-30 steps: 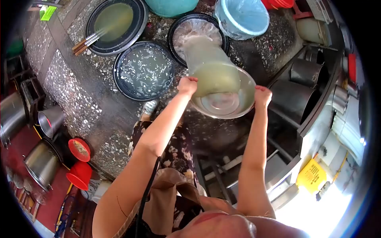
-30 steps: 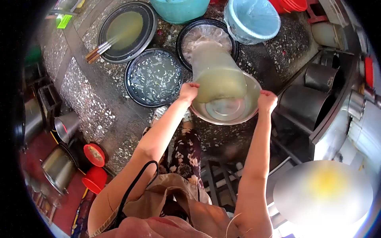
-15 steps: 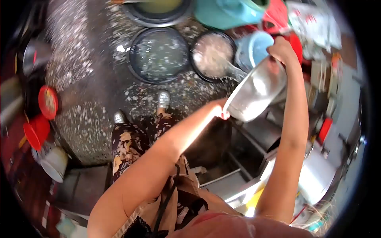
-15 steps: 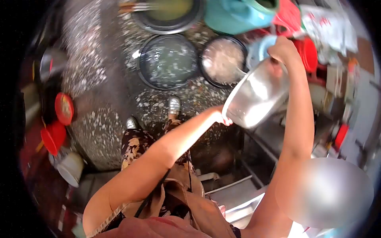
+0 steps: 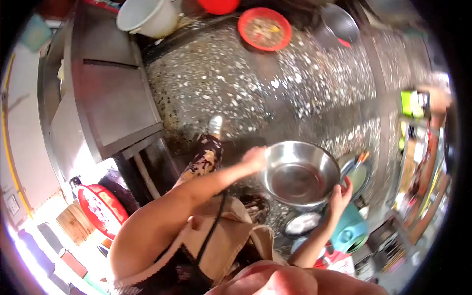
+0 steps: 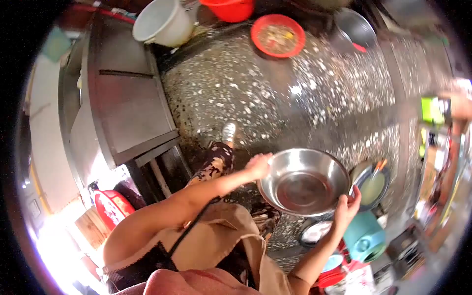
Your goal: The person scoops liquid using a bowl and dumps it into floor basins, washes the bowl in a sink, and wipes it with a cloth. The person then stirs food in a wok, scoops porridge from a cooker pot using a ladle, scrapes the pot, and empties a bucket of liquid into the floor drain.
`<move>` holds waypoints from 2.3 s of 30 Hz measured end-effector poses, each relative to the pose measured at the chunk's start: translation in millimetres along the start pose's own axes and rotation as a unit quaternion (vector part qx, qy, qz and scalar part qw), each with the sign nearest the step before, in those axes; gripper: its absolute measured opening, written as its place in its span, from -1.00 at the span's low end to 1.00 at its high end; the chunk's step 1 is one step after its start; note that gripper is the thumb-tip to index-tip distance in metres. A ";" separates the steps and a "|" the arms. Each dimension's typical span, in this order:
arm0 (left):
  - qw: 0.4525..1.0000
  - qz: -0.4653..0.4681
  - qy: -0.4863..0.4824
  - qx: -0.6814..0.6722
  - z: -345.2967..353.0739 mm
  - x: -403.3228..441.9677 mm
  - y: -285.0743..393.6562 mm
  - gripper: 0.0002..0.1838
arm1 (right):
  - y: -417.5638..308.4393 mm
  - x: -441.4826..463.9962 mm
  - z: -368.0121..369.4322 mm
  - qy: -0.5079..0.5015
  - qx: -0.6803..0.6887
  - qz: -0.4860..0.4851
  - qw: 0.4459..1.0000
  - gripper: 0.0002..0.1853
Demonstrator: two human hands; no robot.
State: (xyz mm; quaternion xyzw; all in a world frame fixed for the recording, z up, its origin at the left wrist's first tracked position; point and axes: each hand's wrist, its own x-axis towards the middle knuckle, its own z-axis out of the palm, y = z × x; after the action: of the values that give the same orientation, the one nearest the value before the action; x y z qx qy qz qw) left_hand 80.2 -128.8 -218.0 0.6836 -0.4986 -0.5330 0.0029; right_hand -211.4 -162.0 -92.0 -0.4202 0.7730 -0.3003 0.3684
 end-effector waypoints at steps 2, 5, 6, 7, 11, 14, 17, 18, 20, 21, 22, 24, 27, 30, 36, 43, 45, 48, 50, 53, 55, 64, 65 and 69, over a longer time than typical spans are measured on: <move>0.993 -0.093 -0.016 -0.067 -135.4 -8.7 -18.5 -0.49 | -77.4 14.8 83.7 -0.068 0.046 0.029 0.996 -0.53; 0.980 -0.080 0.147 -0.108 -254.4 -2.8 -86.2 -0.48 | -216.0 9.4 201.5 -0.156 0.044 -0.006 0.987 -0.49; 0.969 -0.023 0.218 -0.111 -284.2 -2.8 -106.8 -0.52 | -249.6 13.1 229.6 -0.179 0.032 -0.022 0.983 -0.49; 0.951 0.033 0.287 -0.109 -314.2 -1.9 -122.2 -0.55 | -280.8 18.2 255.9 -0.201 0.021 -0.037 0.979 -0.49; 0.921 0.012 0.348 -0.175 -416.9 7.5 -160.6 -0.52 | -379.2 61.7 365.9 -0.281 -0.082 -0.004 0.956 -0.63; 0.897 -0.052 0.367 -0.241 -476.9 23.9 -195.3 -0.51 | -420.4 109.6 472.8 -0.367 -0.144 -0.042 0.918 -0.71; 0.890 -0.095 0.407 -0.183 -528.0 55.7 -256.9 -0.47 | -455.3 145.5 609.0 -0.342 -0.347 -0.301 0.820 -0.64; 0.884 -0.122 0.414 -0.178 -550.0 64.4 -275.4 -0.49 | -483.7 139.4 653.7 -0.381 -0.370 -0.315 0.787 -0.67; 0.879 -0.149 0.426 -0.154 -600.6 86.2 -319.3 -0.52 | -513.7 135.0 738.3 -0.392 -0.372 -0.370 0.756 -0.74; 0.881 -0.193 0.401 -0.163 -632.5 92.4 -335.6 -0.52 | -527.2 130.5 780.8 -0.385 -0.464 -0.366 0.709 -0.70; 0.883 -0.190 0.409 -0.130 -651.3 104.7 -364.0 -0.51 | -545.1 116.4 811.0 -0.383 -0.496 -0.364 0.689 -0.67; 0.874 -0.257 0.395 -0.121 -705.8 124.9 -410.2 -0.50 | -555.0 111.3 882.6 -0.385 -0.540 -0.374 0.648 -0.50; 0.900 -0.282 0.323 -0.079 -785.2 166.2 -480.9 -0.60 | -548.2 112.4 987.4 -0.391 -0.562 -0.303 0.663 -0.64; 0.921 -0.289 0.259 -0.035 -847.6 228.3 -538.9 -0.64 | -548.7 112.9 1066.7 -0.400 -0.596 -0.220 0.661 -0.64; 0.814 -0.326 0.177 -0.447 -858.0 342.1 -622.2 -0.63 | -520.5 127.0 1185.9 -0.427 -0.697 -0.173 0.550 -0.58; 0.219 -0.320 0.180 -0.904 -748.2 386.9 -554.0 -0.52 | -466.0 135.2 1258.8 -0.345 -0.696 -0.125 0.617 -0.66; 0.205 -0.305 0.131 -0.921 -745.9 409.4 -572.4 -0.67 | -466.5 141.5 1268.7 -0.342 -0.708 -0.116 0.607 -0.68; 0.307 -0.406 0.165 -0.845 -771.0 433.0 -583.5 -0.73 | -426.4 155.6 1282.5 -0.313 -0.700 -0.108 0.633 -0.72; 0.317 -0.411 0.161 -0.840 -768.8 447.7 -603.6 -0.73 | -410.5 162.5 1286.2 -0.310 -0.684 -0.074 0.656 -0.74; 0.306 -0.411 0.167 -0.842 -748.1 466.0 -624.5 -0.71 | -384.2 173.2 1279.7 -0.380 -0.582 0.044 0.718 -0.63; 0.230 -0.387 0.169 -0.877 -715.2 474.1 -638.1 -0.62 | -351.3 163.9 1272.8 -0.317 -0.370 0.379 0.786 -0.62; 0.158 -0.295 0.258 -0.906 -650.6 484.1 -640.4 -0.74 | -264.9 143.1 1247.0 -0.283 0.109 0.489 0.818 -0.68; 0.155 -0.296 0.258 -0.907 -642.1 483.4 -642.0 -0.74 | -261.9 141.9 1242.6 -0.283 0.106 0.489 0.818 -0.68; 0.318 -0.206 0.309 -0.872 -591.1 473.2 -648.6 -0.72 | -262.5 126.1 1225.4 -0.273 0.207 0.464 0.817 -0.75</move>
State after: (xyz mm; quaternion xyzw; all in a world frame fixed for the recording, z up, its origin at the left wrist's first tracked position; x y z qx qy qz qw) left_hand 921.8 -438.6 -653.6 0.4825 0.4481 -0.3943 0.6411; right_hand 860.8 -583.9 -600.8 0.0096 0.6638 -0.1194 0.7383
